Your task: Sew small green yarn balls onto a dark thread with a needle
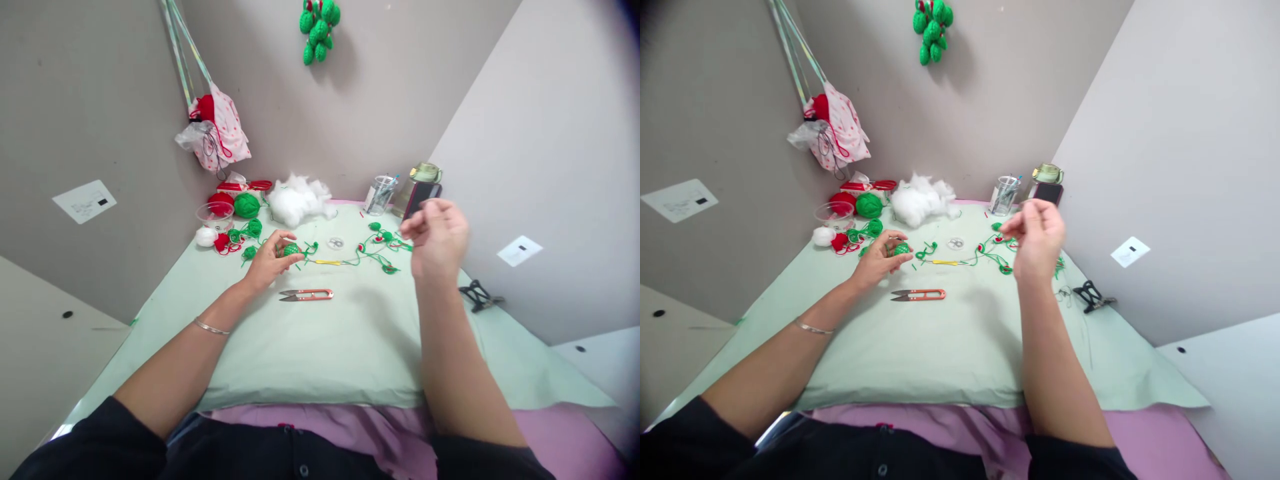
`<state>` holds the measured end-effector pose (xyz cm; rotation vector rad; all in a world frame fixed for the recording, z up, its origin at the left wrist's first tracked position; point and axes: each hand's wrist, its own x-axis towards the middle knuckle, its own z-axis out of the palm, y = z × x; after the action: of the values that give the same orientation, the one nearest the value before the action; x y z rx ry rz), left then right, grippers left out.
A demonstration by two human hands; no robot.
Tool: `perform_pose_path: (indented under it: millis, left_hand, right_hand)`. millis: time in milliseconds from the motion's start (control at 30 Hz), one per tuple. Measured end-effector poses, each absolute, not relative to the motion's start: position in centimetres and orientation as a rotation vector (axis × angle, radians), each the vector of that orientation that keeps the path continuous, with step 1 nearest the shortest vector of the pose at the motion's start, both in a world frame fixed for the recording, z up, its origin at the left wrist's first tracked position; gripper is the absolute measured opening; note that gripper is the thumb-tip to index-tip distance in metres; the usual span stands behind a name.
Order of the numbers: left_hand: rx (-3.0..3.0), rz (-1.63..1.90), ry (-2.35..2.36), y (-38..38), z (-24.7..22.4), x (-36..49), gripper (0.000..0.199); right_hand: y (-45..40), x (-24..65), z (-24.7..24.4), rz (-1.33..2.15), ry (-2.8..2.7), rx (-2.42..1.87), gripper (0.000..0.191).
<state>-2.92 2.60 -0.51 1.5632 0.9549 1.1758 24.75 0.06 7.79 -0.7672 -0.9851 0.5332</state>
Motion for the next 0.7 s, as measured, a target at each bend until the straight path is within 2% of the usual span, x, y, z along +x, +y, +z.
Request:
perform_pose_path:
  millis: [133,333,533,700]
  left_hand:
    - [1.600,1.089,0.818,1.8,0.3,-2.4,0.039]
    - [1.569,0.951,0.706,1.3,0.9,-2.5,0.041]
    - [1.329,0.941,0.711,1.7,0.4,-2.7,0.040]
    - [1.236,0.903,0.704,1.6,0.4,-2.5,0.043]
  right_hand:
    - [-0.5,20.4,5.5,0.938,-1.297,-0.903,0.028]
    - [-1.0,17.5,3.0,1.354,-1.515,-1.014,0.029]
    - [-1.0,18.2,3.0,1.540,-1.614,-0.978,0.027]
    - [-0.5,18.5,3.0,1.488,-1.521,-0.919,0.026]
